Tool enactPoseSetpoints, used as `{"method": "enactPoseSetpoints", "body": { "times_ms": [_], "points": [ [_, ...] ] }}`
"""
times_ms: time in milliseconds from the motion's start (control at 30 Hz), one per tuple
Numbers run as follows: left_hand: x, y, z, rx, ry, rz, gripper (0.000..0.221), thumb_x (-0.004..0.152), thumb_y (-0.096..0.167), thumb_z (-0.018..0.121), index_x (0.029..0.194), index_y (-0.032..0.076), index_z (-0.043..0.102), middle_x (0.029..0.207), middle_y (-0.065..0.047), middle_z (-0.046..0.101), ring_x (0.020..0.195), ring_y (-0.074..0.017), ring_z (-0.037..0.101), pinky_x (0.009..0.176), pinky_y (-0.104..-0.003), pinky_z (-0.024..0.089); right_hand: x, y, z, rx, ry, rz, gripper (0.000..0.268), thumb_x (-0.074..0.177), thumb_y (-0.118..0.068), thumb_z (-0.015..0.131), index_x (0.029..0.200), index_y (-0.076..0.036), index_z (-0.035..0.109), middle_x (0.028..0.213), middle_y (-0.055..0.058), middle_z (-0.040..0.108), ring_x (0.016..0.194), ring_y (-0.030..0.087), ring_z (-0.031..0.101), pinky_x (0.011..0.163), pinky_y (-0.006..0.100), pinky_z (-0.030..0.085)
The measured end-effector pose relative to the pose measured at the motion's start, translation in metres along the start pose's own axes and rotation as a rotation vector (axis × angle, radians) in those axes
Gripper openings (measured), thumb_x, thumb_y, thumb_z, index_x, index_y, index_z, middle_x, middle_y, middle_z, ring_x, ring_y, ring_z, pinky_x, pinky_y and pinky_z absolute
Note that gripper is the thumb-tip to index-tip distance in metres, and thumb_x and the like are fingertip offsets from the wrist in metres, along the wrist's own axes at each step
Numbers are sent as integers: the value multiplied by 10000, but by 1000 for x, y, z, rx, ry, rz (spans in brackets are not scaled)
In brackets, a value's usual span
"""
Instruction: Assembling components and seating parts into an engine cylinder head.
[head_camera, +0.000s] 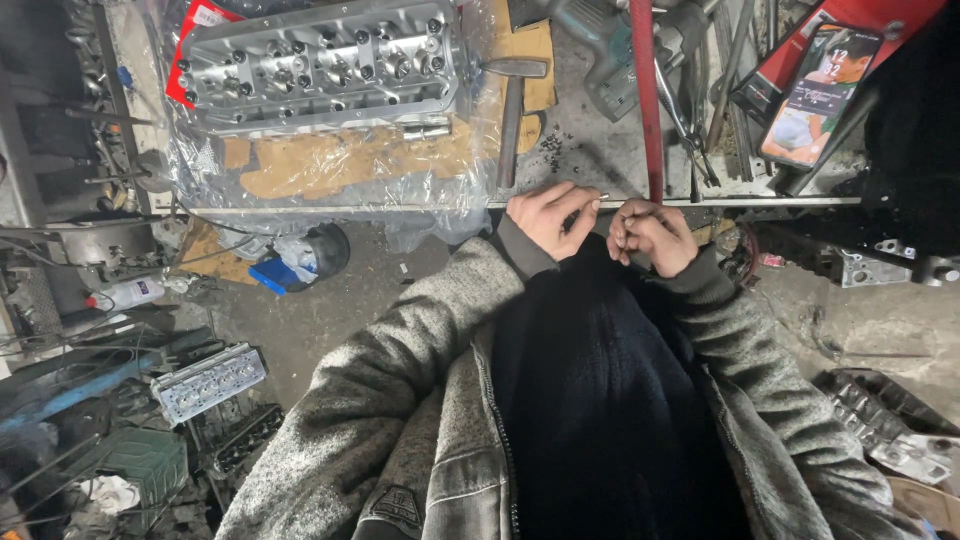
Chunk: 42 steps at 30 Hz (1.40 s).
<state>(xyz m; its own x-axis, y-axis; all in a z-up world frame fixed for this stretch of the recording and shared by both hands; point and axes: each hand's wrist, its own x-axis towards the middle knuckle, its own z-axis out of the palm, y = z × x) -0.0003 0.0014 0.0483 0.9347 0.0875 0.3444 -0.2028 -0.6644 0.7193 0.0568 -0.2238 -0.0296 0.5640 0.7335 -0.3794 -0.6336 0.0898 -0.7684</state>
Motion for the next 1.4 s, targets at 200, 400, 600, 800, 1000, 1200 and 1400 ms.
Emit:
{"method": "enactPoseSetpoints", "body": {
  "times_ms": [200,400,600,800,1000,1200,1400],
  "points": [
    [-6,-3,2,-102,-71,-75,101,984,182,659,1054,124,703,921,-58,721,748,-280,717,670,-375,570,-8,-38,45,-636,242,-210,175,1013,-28,610,1148,42,697,945,86,669,739,102,630,644,240,513],
    [-5,-2,3,-106,-105,-136,108,1001,186,644,1065,122,702,902,-67,737,732,-282,719,660,-378,576,-7,-43,57,-531,278,-324,204,999,-19,590,1189,-2,662,1033,48,729,836,61,712,677,206,574],
    [-6,-2,8,-19,-172,-168,134,955,249,678,1023,147,733,830,-67,741,662,-291,702,612,-402,554,-11,-42,56,-983,532,-385,139,1007,-122,629,1038,-15,712,821,104,748,662,176,716,613,305,540],
    [-19,-13,15,-154,-265,-171,283,1044,380,610,1068,120,719,871,-88,733,761,-324,714,675,-437,559,-9,-5,32,-1402,558,-331,194,931,-197,629,956,-71,775,727,195,669,640,416,655,658,504,545],
    [-27,-15,26,30,-315,-381,359,936,387,670,737,104,765,643,-150,686,652,-370,692,677,-461,574,-1,-8,40,-1345,313,-466,663,801,-129,706,1428,-13,521,1137,306,669,940,476,688,760,487,586],
    [-35,-26,37,-263,-117,-354,212,985,222,578,922,47,678,721,-152,663,681,-382,682,665,-459,545,0,21,38,-1164,112,78,582,825,-291,810,1291,-109,513,1026,138,765,903,336,759,793,424,593],
    [-9,-1,27,-497,-75,-410,264,1068,217,523,974,12,661,798,-142,704,727,-344,718,681,-415,563,6,41,26,-987,-147,-234,346,859,-217,769,1124,-15,677,986,166,758,932,308,754,797,385,573]
  ]
}}
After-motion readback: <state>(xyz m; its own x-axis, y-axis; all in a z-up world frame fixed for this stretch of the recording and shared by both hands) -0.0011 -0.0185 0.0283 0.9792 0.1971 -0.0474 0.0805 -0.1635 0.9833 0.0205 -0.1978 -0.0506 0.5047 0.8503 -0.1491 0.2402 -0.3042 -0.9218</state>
